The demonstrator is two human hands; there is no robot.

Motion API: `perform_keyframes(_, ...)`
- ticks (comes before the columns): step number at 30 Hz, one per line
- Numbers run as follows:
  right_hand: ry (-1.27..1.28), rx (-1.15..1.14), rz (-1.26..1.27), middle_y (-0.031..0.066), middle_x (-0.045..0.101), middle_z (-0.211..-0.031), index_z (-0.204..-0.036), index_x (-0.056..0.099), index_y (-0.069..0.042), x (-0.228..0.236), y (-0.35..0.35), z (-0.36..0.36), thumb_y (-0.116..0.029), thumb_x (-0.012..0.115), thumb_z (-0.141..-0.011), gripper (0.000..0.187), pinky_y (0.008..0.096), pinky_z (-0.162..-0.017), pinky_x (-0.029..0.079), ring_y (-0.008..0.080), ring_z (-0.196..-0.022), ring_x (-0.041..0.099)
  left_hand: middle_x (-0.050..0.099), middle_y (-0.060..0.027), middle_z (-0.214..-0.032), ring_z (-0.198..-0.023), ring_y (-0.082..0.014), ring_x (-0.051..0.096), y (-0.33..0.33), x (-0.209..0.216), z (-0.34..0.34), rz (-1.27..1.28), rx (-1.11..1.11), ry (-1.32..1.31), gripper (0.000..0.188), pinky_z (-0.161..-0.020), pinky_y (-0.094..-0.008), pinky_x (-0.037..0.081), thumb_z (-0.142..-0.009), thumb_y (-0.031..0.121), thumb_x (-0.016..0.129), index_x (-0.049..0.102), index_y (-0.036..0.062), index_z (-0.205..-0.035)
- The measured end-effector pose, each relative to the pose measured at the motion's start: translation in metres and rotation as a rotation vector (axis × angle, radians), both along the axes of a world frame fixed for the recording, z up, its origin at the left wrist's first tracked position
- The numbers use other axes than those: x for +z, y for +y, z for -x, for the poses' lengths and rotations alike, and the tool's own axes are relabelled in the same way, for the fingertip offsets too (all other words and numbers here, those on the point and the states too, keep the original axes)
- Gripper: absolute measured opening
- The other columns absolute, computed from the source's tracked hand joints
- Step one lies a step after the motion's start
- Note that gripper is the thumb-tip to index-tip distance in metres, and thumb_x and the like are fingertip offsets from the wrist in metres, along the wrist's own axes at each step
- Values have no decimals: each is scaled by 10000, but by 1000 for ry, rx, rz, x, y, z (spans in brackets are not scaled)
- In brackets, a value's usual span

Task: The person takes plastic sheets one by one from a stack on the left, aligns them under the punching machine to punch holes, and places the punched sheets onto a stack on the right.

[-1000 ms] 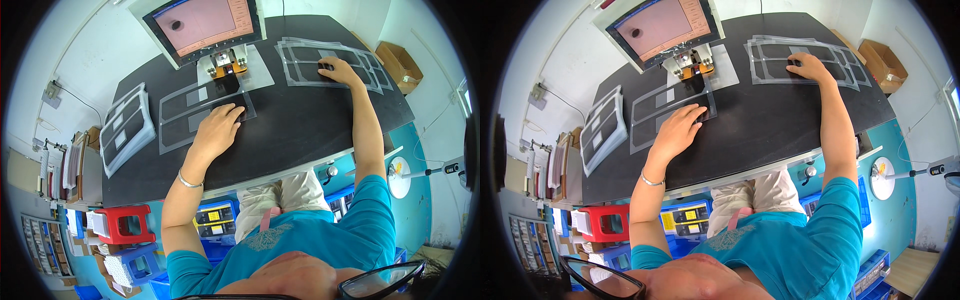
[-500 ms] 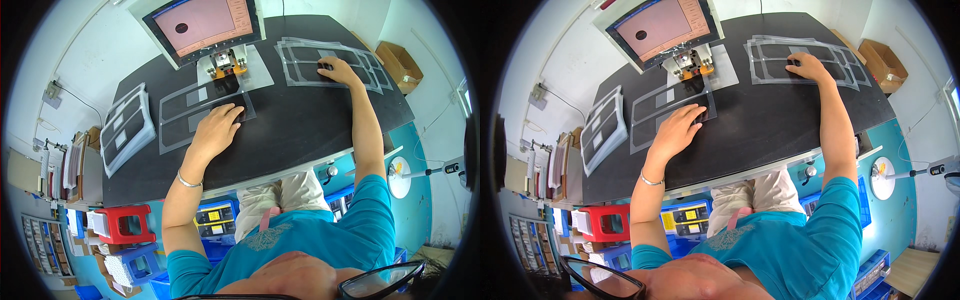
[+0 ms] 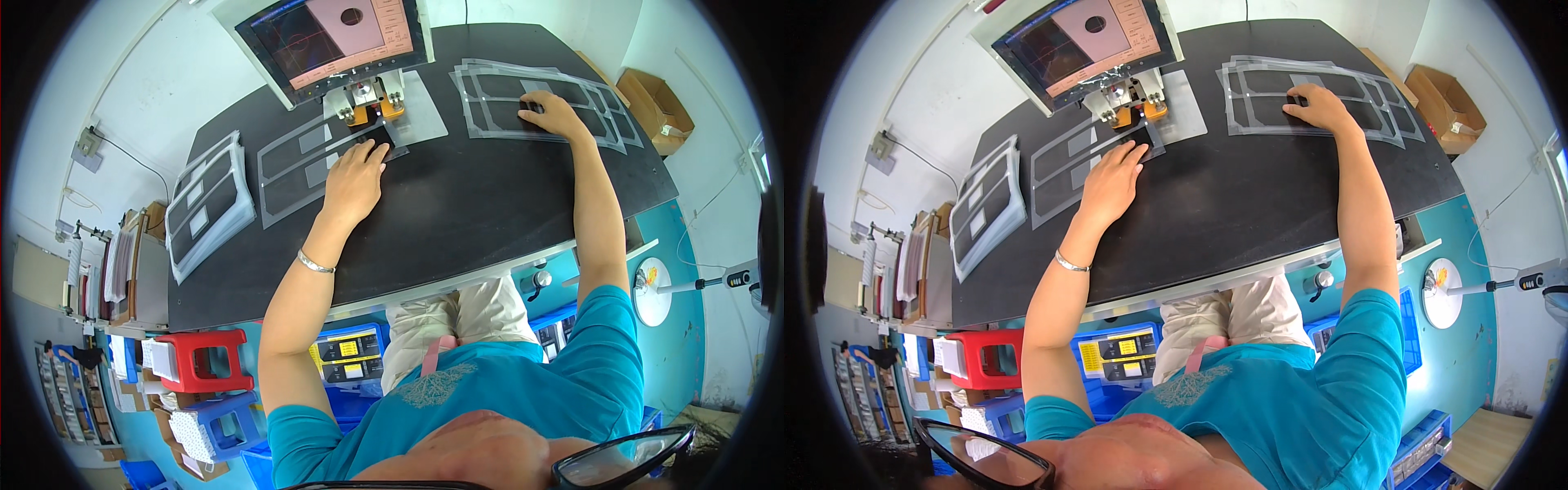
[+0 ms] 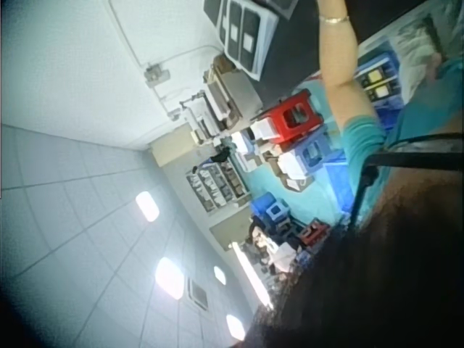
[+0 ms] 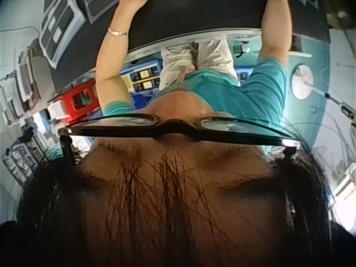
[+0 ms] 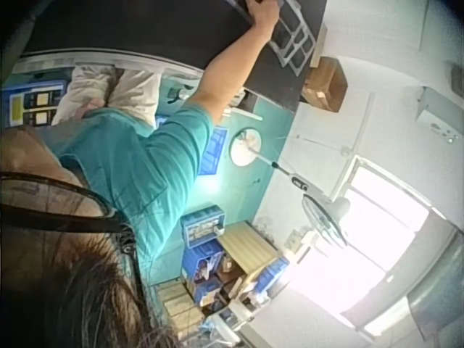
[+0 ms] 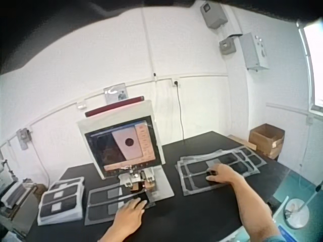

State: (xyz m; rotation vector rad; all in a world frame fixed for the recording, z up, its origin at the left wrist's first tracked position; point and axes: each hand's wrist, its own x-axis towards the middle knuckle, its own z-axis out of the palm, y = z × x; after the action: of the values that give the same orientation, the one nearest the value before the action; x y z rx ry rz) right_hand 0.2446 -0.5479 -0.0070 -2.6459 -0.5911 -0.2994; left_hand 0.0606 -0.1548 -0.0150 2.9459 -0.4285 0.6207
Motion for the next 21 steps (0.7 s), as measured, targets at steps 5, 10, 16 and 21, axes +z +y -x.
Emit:
perform_keyframes(5, 19, 0, -6, 126, 646, -1243, -1224, 658, -90, 6, 7, 7, -343, 695, -863, 443, 386, -986, 452, 302, -1148, 591, 551, -140, -1364, -1246, -326, 530, 7, -6, 0, 23, -18, -47, 362, -1023, -414, 460, -970, 170, 547, 568, 105, -1325)
perform_keyframes(10, 3, -5, -17, 130, 644, -1247, -1225, 659, -89, 3, 3, 6, -340, 696, -863, 441, 386, -993, 449, 303, -1151, 591, 581, -84, -1334, -1188, -311, 568, 13, 21, 21, 121, 31, 9, 374, -956, -394, 496, -922, 146, 605, 592, 129, -1295)
perform_keyframes(16, 16, -1, -18, 135, 640, -1253, -1225, 658, -85, 4, 4, 6, -334, 699, -861, 443, 381, -994, 448, 302, -1156, 590, 687, -40, -1155, -1038, -289, 647, 29, 17, 15, 184, 71, 64, 240, -849, -388, 535, -897, 104, 619, 699, 134, -1121)
perform_keyframes(21, 13, -12, -23, 130, 647, -1237, -1221, 658, -83, 3, 7, 7, -333, 702, -859, 442, 382, -991, 450, 301, -1151, 593, 664, -48, -1173, -1055, -281, 639, 38, 0, -24, 39, 148, -55, 327, -858, -388, 536, -881, 7, 553, 669, 109, -1169)
